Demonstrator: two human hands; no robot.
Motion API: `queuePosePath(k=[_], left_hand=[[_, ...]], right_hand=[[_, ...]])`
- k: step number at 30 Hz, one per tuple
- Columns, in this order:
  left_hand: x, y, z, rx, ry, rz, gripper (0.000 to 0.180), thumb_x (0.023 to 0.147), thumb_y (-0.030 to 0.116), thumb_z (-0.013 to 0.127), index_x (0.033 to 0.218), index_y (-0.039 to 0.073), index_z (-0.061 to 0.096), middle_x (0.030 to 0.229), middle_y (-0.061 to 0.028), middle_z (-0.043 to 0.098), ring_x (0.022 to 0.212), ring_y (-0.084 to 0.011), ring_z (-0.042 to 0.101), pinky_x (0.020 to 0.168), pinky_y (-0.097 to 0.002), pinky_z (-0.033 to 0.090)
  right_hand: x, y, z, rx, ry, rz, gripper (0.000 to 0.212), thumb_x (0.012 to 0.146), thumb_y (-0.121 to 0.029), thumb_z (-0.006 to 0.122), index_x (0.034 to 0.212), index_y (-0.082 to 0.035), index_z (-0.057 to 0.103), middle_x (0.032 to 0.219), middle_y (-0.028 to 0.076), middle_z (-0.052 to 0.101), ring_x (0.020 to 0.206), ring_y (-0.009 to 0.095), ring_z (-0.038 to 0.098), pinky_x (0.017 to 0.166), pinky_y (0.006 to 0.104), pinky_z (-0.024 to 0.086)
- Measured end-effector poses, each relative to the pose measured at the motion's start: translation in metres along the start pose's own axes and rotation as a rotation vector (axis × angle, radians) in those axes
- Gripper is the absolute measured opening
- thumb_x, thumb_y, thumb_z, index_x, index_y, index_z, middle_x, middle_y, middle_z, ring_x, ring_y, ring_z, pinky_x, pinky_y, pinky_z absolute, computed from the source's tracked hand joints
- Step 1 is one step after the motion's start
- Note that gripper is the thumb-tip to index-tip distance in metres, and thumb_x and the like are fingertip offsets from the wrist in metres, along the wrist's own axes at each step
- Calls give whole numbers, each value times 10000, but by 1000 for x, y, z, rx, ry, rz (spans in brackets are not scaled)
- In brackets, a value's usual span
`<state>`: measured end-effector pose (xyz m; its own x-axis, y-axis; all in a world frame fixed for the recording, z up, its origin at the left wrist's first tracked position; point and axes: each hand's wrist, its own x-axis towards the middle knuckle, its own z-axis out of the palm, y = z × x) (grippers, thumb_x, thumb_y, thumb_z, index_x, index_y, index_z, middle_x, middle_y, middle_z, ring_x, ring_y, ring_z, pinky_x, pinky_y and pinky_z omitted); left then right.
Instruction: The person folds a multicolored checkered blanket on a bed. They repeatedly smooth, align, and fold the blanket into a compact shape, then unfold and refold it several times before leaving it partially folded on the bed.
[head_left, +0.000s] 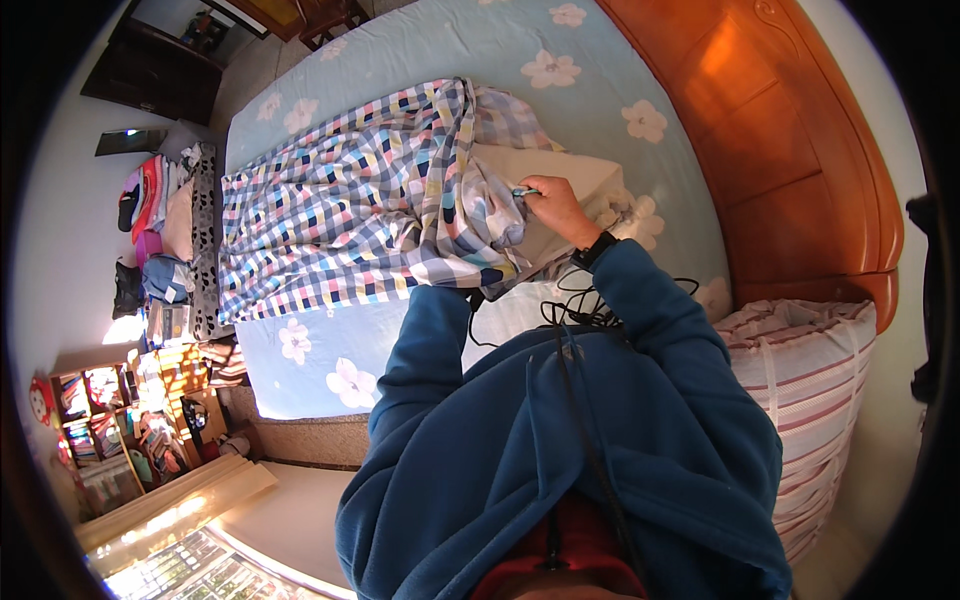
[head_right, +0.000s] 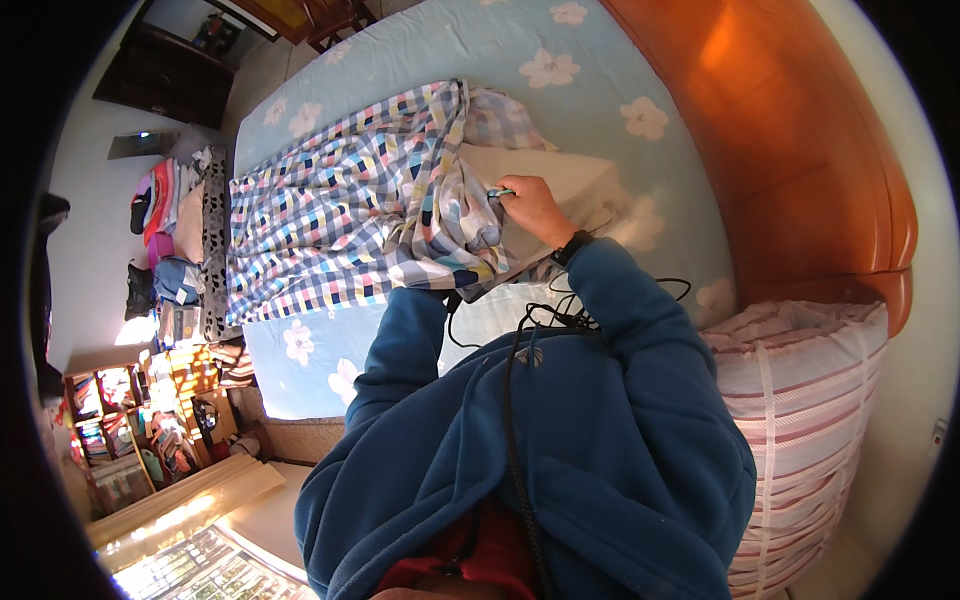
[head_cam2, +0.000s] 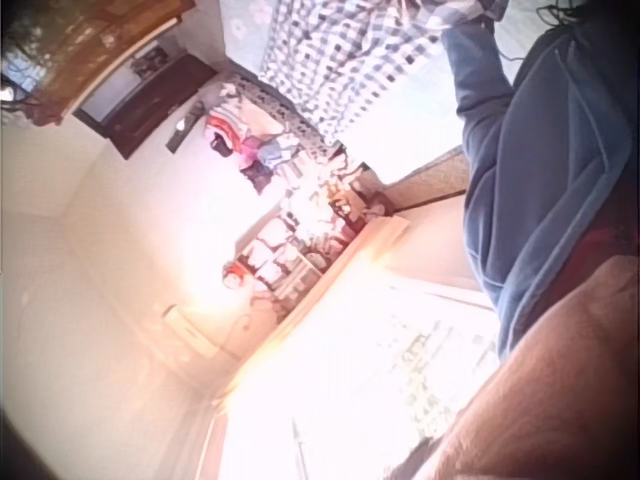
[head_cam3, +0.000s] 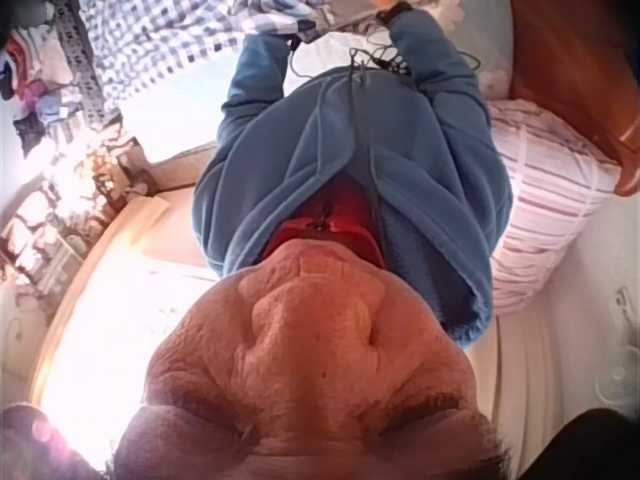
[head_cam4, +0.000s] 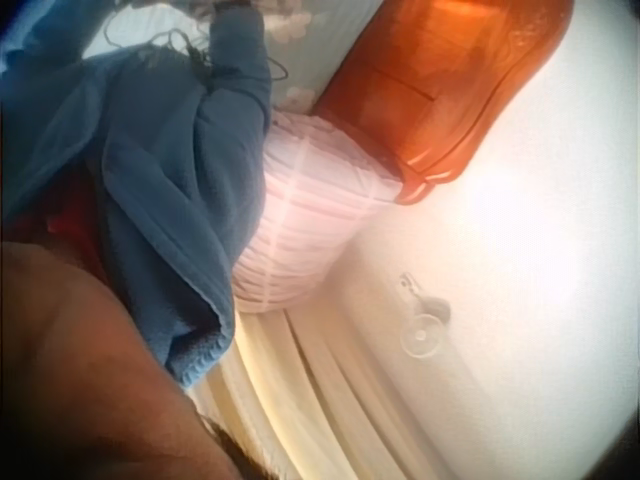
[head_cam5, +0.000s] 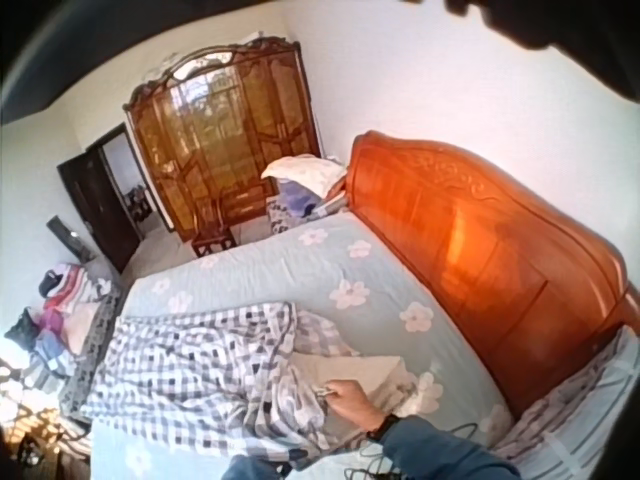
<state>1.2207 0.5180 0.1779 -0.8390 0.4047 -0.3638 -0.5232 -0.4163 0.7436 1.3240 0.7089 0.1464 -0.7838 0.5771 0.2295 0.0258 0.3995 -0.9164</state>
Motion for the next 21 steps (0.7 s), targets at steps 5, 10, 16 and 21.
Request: queuePosePath(k=[5, 10, 16, 21], left_hand=[[-3, -6, -6, 18, -17, 9, 339, 951, 230, 541, 1252, 75, 546, 1214, -110, 593, 1096, -279, 575, 931, -403, 483], [1, -4, -13, 42, -51, 32, 338, 951, 239, 536, 1246, 75, 551, 1204, -116, 599, 1085, -288, 581, 923, -407, 484], [0, -12, -13, 114, -129, 23, 337, 952, 250, 529, 1239, 75, 557, 1191, -124, 607, 1073, -298, 588, 915, -412, 486], [5, -16, -16, 281, -254, 67, 337, 953, 259, 523, 1233, 75, 561, 1181, -130, 614, 1063, -306, 594, 907, -417, 487]], right_hand=[[-7, -5, -3, -33, -31, 66, 197, 781, -67, 563, 934, -20, 677, 800, 190, 651, 707, 355, 617, 659, 376, 492], [-10, -4, 1, -217, -65, -141, 156, 770, -52, 580, 909, -19, 643, 779, 180, 623, 699, 353, 601, 627, 383, 474], [-18, -5, 9, -579, -243, -212, 115, 741, -97, 605, 843, -52, 633, 814, 153, 634, 796, 351, 627, 672, 442, 500], [-29, -4, 14, -664, -362, -248, 149, 711, -125, 615, 791, -4, 649, 806, 176, 649, 788, 368, 633, 661, 454, 507]])
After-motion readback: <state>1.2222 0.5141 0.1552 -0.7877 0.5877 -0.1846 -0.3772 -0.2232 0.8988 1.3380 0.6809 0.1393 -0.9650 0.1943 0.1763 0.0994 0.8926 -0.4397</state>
